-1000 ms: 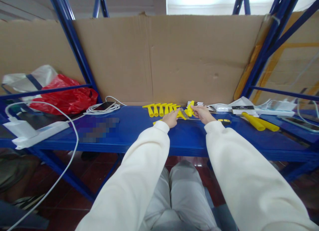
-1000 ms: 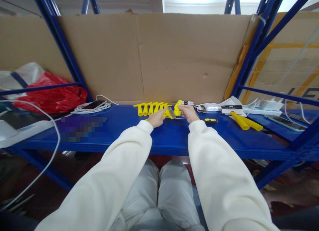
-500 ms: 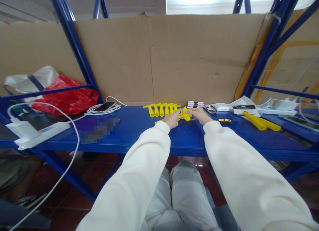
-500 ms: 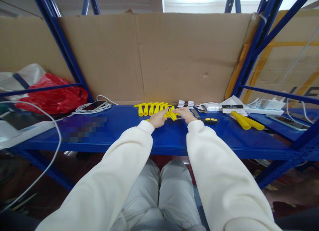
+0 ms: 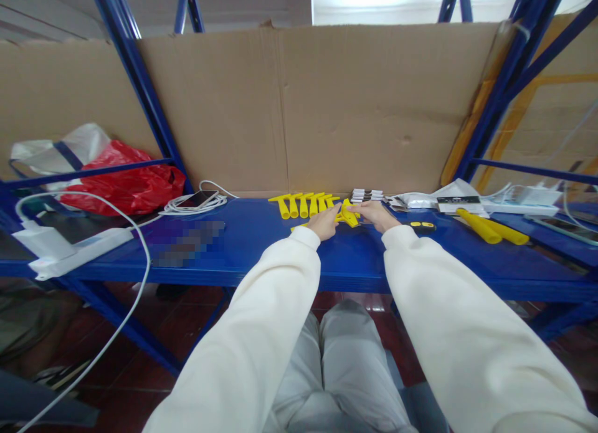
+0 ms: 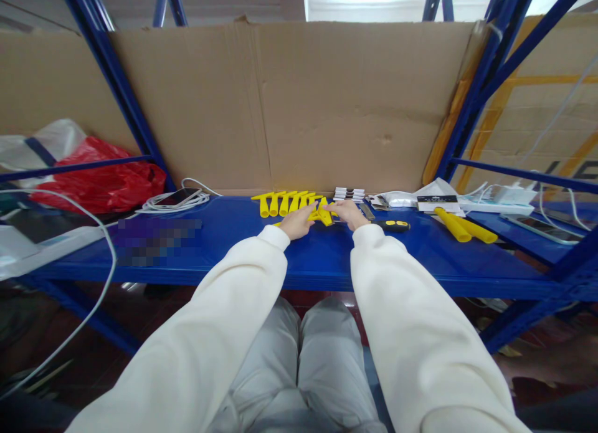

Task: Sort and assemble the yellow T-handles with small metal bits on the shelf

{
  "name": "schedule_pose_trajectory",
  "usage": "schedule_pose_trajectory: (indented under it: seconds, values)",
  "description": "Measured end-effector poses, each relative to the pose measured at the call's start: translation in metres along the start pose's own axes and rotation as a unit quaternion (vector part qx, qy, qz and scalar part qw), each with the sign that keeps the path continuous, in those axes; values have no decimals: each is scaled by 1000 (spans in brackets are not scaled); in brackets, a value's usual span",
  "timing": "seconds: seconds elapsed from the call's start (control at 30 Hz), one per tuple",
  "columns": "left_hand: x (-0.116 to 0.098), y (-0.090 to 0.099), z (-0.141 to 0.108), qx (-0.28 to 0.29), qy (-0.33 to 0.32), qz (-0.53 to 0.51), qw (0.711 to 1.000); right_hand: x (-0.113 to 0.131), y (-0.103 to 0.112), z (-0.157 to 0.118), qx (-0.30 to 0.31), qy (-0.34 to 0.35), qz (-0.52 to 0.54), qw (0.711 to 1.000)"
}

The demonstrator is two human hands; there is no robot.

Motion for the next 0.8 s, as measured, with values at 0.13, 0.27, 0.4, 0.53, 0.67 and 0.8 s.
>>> schedule_pose_trajectory:
  seconds: [0.13, 0.27, 0.4, 0.53, 0.67, 0.8]
  values:
    - [0, 0, 1, -2, -9, -5, 1000, -1, -1, 2, 3, 17, 2, 1000]
    - [0, 0, 1, -4, -10, -8, 1000, 0, -2, 2, -8, 34, -5, 999]
    - [0, 1, 2, -10, -12, -16, 1000, 0, -2, 2, -30, 41, 2, 999]
    - [-2, 2, 1, -17, -26, -28, 999, -4, -1, 4, -54, 35, 33, 997]
    - [-2, 4, 1, -36, -44, -33, 998, -6, -1, 6, -66, 36, 50, 996]
    - [-1, 3, 2, -49, -55, -40, 997, -4, 0, 6, -72, 41, 56, 995]
Point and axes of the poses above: each hand's wrist, its own z-axis towards the middle knuckle, its own y-axis out of the back of the hand, x = y × z, the point moved 6 cm from there along z, towards the middle knuckle, and after that the axes turned 15 degrees about y, right-handed, at the moved point
